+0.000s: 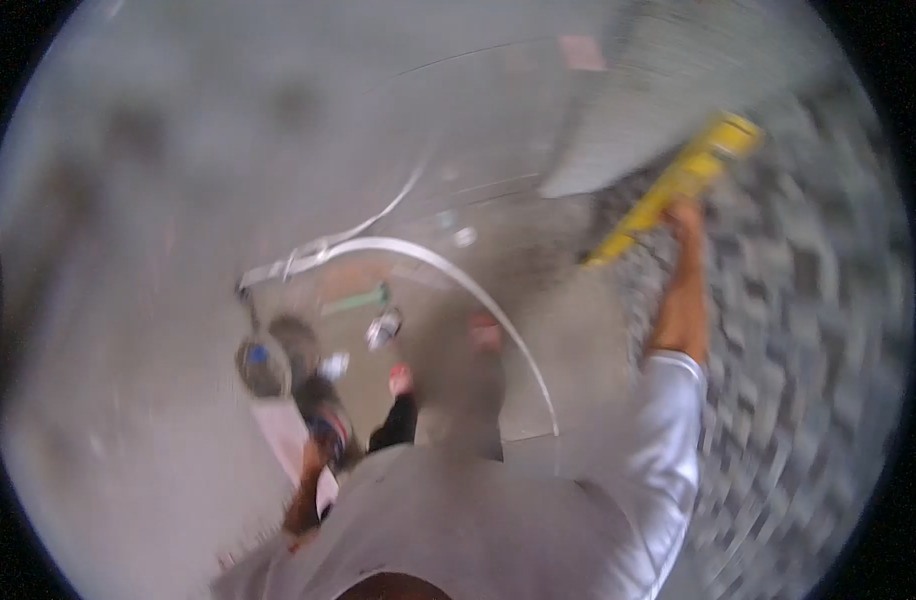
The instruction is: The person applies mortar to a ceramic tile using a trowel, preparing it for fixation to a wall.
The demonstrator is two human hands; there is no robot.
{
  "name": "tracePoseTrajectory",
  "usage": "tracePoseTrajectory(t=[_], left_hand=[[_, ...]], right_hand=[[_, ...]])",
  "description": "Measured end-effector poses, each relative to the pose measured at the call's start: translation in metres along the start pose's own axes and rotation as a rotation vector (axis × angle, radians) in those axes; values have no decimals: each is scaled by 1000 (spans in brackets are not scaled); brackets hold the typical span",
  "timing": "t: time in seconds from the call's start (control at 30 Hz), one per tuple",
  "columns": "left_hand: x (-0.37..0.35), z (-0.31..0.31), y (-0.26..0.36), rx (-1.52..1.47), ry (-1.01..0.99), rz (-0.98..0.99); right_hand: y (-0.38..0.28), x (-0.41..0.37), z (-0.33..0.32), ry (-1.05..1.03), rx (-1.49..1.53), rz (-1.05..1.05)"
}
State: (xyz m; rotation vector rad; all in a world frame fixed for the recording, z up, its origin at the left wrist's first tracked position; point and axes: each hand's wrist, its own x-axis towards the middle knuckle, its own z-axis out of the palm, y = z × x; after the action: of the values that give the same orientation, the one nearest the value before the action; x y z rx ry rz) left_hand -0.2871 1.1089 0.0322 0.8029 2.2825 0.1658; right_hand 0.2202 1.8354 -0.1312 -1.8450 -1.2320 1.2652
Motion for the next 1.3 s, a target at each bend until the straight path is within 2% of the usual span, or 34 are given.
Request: tracePoseTrajectory(t=[0.03,0.1,0.13,0.17,0.2,0.27,0.3,0.37,0.4,0.43,0.47,0.5,0.53,0.57,0.6,0.63,0.67,0.8,0.87,0.93,1.0,1.03,1.13,1.2,1.27,1.3], left_hand=[[-5,6,3,-2,43,-124],[-14,16,-21,42,-14,-187],[-21,21,-23,144,3,-145],[-23,2,23,61,14,-248],[-29,0,36,-49,108,-289],[-44,26,14,-178,216,-352],[-51,32,7,-244,181,-389],[-74,39,16,-400,107,-463],[-85,43,5,-466,100,-493],[-90,52,-12,-523,100,-524],[-96,60,-25,-579,106,-552],[-109,56,-25,-634,134,-636],[-121,65,-37,-633,183,-629],[-131,77,-53,-628,230,-620],[-140,89,-66,-626,268,-615],[-148,97,-75,-689,275,-675],[-154,100,-88,-752,280,-734],[-143,136,-181,-775,339,-816],[-128,103,-212,-783,375,-800],[-94,81,-256,-690,422,-809],[-62,12,-283,-648,364,-803],[-39,2,-299,-501,386,-732],[30,-49,-344,-141,440,-444],[91,-63,-374,-70,605,-257],[143,-102,-394,123,337,-183],[174,-105,-406,234,304,-151]], right_hand=[[0,16,-9,-12,-111,-60],[3,41,-12,-27,-351,-171],[8,52,-16,-13,-507,-226],[5,49,-17,25,-675,-279],[7,45,-25,75,-856,-328],[18,12,-44,16,-1363,-370],[28,-7,-42,-86,-1624,-401],[32,-70,-15,-627,-2008,-469],[63,-80,13,-811,-2295,-469],[16,-162,58,-743,-2166,-452],[39,-191,76,-892,-1983,-381],[57,-214,98,-1013,-1604,-111],[65,-243,128,-989,-1068,259],[62,-270,166,-937,-612,531],[57,-292,203,-980,-400,603],[2,-356,264,-1076,-725,495],[-29,-404,304,-1115,-762,397],[-103,-563,425,-1223,-677,174],[-115,-633,471,-1270,-665,121],[-94,-663,496,-1308,-712,169],[-63,-702,526,-1315,-858,195],[-36,-696,528,-1465,-742,116],[-17,-731,547,-1429,-893,5],[-2,-733,552,-1397,-975,-237],[25,-716,542,-1383,-1061,-514],[29,-716,543,-1351,-1057,-552]])
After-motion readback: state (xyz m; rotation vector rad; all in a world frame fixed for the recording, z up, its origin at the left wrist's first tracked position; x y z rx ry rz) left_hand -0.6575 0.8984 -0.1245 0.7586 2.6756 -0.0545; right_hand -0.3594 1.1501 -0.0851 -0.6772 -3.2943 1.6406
